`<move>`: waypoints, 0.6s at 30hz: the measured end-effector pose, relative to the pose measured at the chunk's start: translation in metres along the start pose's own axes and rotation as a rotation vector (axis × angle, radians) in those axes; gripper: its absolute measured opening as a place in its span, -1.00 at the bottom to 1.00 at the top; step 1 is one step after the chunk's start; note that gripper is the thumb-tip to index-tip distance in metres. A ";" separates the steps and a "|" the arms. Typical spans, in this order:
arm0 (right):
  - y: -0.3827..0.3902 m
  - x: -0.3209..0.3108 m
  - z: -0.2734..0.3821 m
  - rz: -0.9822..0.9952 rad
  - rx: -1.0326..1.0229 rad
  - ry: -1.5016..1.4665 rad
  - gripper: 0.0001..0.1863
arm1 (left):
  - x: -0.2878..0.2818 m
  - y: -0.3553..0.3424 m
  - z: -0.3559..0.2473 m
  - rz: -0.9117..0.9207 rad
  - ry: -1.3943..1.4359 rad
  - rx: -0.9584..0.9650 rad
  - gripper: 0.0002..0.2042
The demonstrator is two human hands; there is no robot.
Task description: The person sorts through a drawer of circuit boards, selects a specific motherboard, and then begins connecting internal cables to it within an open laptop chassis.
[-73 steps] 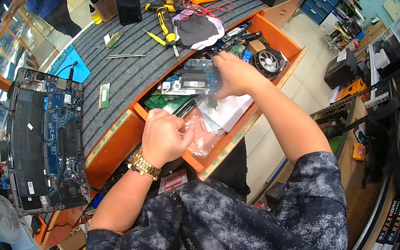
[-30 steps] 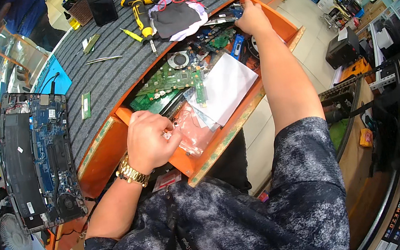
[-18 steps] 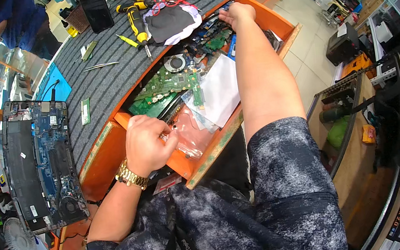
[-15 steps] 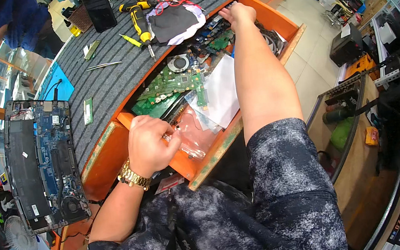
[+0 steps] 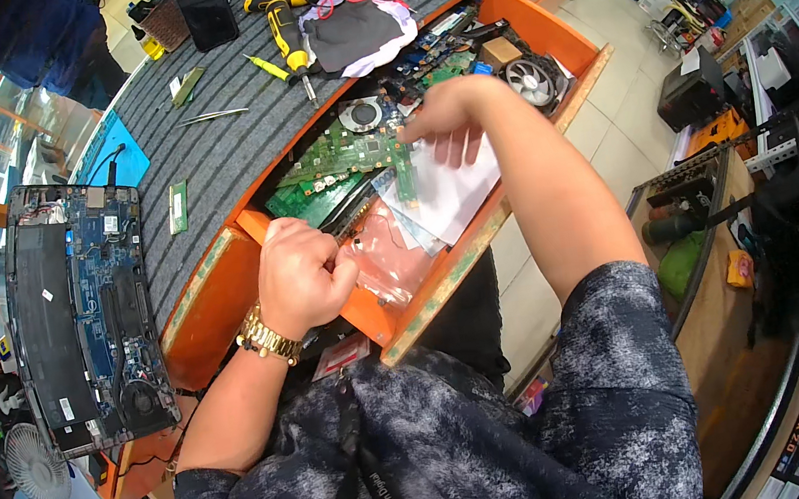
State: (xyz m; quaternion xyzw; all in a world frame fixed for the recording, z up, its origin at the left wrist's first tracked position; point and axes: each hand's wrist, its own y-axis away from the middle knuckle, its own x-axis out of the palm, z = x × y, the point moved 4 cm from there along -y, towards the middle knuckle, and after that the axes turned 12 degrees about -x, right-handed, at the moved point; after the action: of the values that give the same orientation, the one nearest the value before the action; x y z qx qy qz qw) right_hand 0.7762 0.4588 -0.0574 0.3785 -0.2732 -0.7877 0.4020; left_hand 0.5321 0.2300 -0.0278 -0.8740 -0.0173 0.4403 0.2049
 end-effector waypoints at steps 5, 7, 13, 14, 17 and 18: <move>-0.032 0.024 -0.006 0.064 -0.010 -0.300 -0.54 | 0.000 0.003 0.000 -0.007 -0.014 -0.014 -0.74; -0.017 0.017 0.003 0.035 -0.096 -0.295 -0.60 | -0.004 0.005 0.002 -0.018 -0.026 -0.025 -0.74; 0.008 -0.036 -0.025 -0.078 -0.491 -0.726 -0.87 | -0.003 0.007 -0.002 -0.025 -0.003 -0.021 -0.70; 0.009 -0.046 -0.027 -0.097 -0.561 -0.798 -0.89 | -0.004 0.008 -0.002 -0.025 -0.004 -0.025 -0.70; 0.011 -0.066 -0.046 -0.196 -0.514 -0.865 -0.82 | -0.003 0.008 -0.001 -0.023 -0.018 -0.028 -0.70; 0.012 -0.070 -0.054 -0.250 -0.489 -0.865 -0.83 | -0.003 0.008 -0.001 -0.024 -0.015 -0.034 -0.70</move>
State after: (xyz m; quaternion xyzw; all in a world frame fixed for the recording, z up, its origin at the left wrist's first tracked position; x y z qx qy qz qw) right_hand 0.8526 0.5042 -0.0532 -0.0574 -0.1747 -0.9553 0.2316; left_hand 0.5297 0.2220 -0.0276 -0.8738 -0.0368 0.4439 0.1952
